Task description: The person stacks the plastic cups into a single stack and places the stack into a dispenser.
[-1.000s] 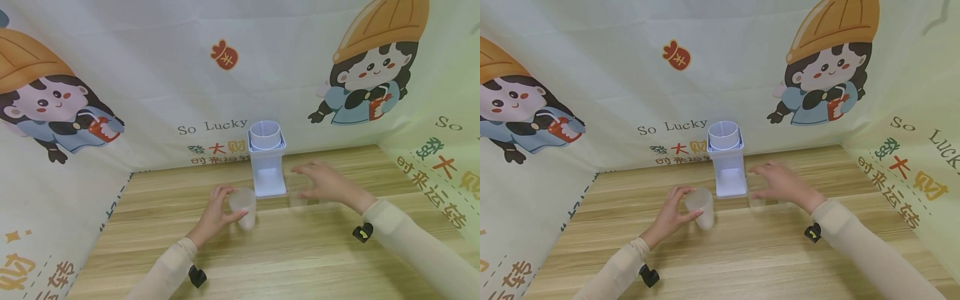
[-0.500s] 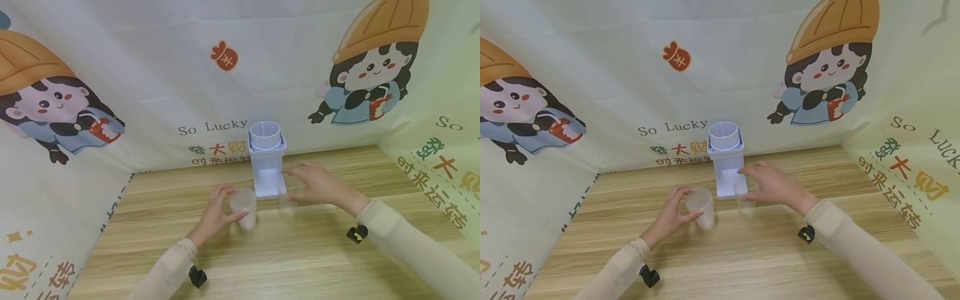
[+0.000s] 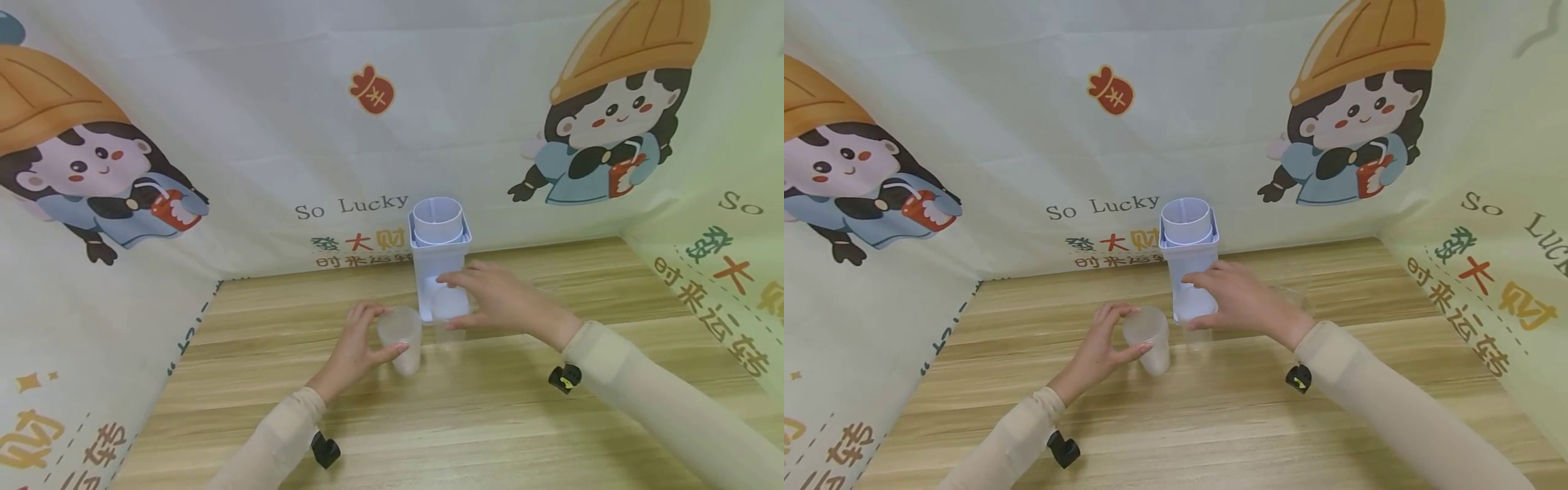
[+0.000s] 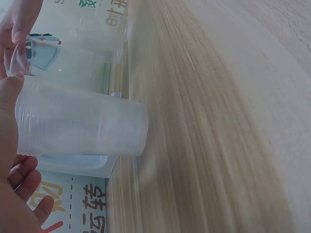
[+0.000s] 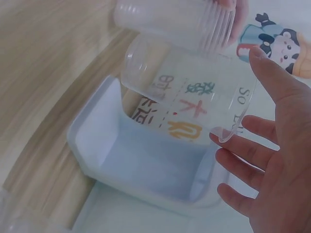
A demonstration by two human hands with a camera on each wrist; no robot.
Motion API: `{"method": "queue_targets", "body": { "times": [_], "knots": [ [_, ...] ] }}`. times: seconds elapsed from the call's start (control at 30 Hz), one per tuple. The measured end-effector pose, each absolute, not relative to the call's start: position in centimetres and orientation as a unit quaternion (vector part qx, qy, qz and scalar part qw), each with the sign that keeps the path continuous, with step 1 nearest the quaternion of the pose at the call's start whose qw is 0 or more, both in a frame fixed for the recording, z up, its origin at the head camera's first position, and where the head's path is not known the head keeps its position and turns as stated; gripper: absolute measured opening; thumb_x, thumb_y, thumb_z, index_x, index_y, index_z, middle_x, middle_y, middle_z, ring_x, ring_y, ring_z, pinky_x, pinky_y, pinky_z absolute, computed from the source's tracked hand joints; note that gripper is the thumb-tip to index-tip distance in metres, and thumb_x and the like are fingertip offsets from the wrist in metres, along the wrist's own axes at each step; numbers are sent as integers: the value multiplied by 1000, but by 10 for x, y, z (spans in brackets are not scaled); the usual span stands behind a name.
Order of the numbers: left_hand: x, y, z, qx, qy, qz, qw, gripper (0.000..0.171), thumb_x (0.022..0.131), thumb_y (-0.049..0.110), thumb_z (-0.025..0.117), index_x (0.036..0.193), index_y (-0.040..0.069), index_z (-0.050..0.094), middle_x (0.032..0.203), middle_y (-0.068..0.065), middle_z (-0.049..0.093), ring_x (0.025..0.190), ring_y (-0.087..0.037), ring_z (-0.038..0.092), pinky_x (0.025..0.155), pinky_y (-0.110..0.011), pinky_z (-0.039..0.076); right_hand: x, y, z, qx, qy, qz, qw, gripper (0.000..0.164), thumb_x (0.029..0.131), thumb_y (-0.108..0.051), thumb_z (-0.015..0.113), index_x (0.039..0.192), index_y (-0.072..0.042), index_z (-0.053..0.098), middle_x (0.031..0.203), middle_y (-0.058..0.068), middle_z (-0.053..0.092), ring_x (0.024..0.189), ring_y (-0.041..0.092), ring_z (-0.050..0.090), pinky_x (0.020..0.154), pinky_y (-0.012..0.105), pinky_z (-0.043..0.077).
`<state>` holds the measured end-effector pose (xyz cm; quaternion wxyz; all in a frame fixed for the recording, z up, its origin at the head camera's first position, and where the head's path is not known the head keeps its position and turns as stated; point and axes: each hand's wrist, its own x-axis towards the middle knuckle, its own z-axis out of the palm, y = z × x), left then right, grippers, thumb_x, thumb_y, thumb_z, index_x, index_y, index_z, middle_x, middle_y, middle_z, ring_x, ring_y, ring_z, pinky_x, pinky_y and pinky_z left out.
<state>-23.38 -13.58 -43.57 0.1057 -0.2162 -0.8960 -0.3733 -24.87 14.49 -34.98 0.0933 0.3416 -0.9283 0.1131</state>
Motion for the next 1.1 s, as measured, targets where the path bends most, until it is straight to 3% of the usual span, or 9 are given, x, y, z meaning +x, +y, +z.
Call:
{"method": "queue_targets", "body": {
  "times": [0.3,0.5,0.67,1.1],
  "knots": [
    [-236,-137,-438,-227,-893,-371,112,64,75,31,86,127,7,57,131,-11,52,124,-29,44,105,-49,44,-253,134,-337,373,-912,121,124,73,77,-54,78,134,-13,59,123,8,69,115,28,60,101,47,49],
    [-235,-137,-439,-234,-892,-369,119,64,75,31,86,127,6,57,129,-12,53,123,-31,45,104,-49,45,-254,129,-324,388,-904,114,142,76,75,-55,79,134,-11,60,127,10,68,116,31,62,97,48,53],
    [-236,-137,-438,-234,-892,-366,123,65,75,31,87,126,6,57,128,-12,53,122,-31,45,104,-49,44,-255,126,-312,382,-908,111,134,77,75,-58,78,135,-14,59,130,9,67,117,31,61,96,49,52],
    [-237,-138,-438,-233,-894,-364,120,65,74,30,87,126,5,57,130,-13,53,124,-32,44,106,-50,45,-254,123,-296,382,-908,98,142,75,76,-58,77,135,-16,59,121,8,70,109,28,63,91,46,53]
  ]
}}
